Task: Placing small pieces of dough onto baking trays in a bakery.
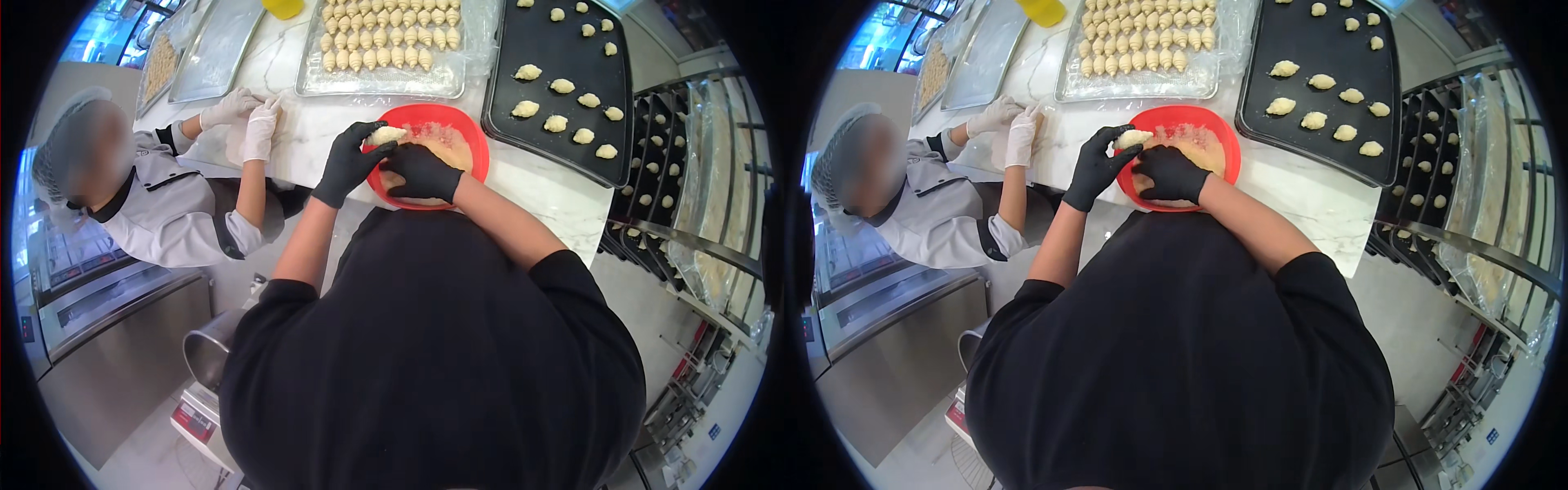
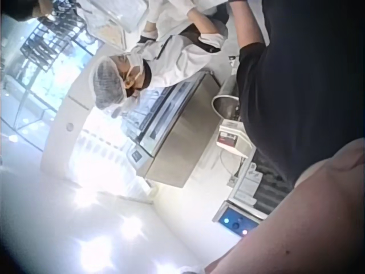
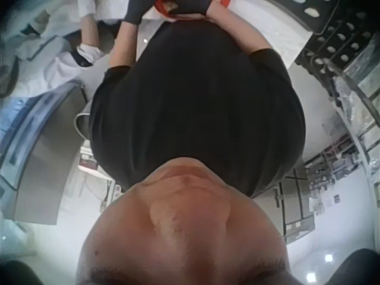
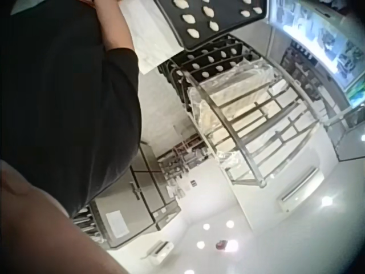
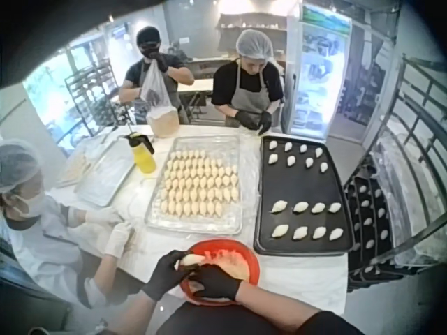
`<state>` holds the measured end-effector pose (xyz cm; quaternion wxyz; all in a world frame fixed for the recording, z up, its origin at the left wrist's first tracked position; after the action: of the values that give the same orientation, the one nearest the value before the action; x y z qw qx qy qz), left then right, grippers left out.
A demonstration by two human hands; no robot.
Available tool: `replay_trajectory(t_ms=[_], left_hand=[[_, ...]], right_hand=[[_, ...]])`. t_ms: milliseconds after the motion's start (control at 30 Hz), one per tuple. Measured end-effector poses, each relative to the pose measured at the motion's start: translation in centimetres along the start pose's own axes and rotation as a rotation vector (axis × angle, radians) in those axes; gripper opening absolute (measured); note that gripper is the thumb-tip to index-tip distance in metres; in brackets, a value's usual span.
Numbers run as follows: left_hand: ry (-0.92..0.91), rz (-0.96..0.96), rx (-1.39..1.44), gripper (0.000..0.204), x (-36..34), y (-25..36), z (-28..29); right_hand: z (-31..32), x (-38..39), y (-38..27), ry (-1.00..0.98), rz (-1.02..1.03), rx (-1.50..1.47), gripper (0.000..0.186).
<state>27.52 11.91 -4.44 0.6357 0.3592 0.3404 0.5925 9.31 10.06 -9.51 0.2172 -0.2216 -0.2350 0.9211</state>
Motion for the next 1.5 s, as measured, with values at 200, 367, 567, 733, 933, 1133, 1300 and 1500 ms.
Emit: replay_trajectory(t_ms=[200, 367, 567, 733, 933, 1133, 1300, 1500], left_hand=[[-0.017, -0.013, 0.075, 0.043, 0.5, -0.5, 0.2], [-0.087, -0.012, 0.182, 0.043, 1.1, 0.3, -0.3], [-0.114, -0.005, 0.289, 0.041, 1.3, 0.9, -0.1], [-0.141, 0.007, 0.252, 0.041, 1.5, 0.8, -0.3], [-0.137, -0.071, 0.156, 0.039, 0.5, 1.4, -0.9], [-0.072, -0.158, -0.164, 0.038, 0.3, 3.7, 0.6], [-0.12, -0.179, -0.233, 0.037, 0.1, 2.3, 0.2], [-0.095, -0.064, -0.083, 0.036, 0.3, 2.1, -0.2]], right_hand=[[0.1, 1.5, 0.8, -0.414, -0.009, -0.035, 0.027], [1.5, 2.7, -0.2, -0.328, -0.078, -0.035, 0.021], [6.6, 3.7, 0.9, -0.362, -0.306, -0.158, 0.031], [12.1, 1.5, -2.4, -0.124, -0.454, -0.311, 0.04], [11.3, 2.7, -3.0, 0.135, -0.413, -0.202, 0.048], [10.6, 3.6, -4.6, 0.272, -0.242, -0.228, 0.052], [9.4, 4.6, -3.4, 0.127, -0.682, -0.428, 0.059], [6.6, 5.4, -1.7, 0.149, -0.327, -0.311, 0.068]])
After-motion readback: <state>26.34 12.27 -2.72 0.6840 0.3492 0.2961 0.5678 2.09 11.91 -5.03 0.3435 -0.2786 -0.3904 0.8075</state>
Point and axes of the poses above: each hand's wrist, its own x-axis away from the middle knuckle, its own z-axis out of the back of the hand, y = z × x, the point moved 2 cm from there along -x, towards the middle knuckle, and after that the axes turned 7 degrees about z, right-handed, at the moved point
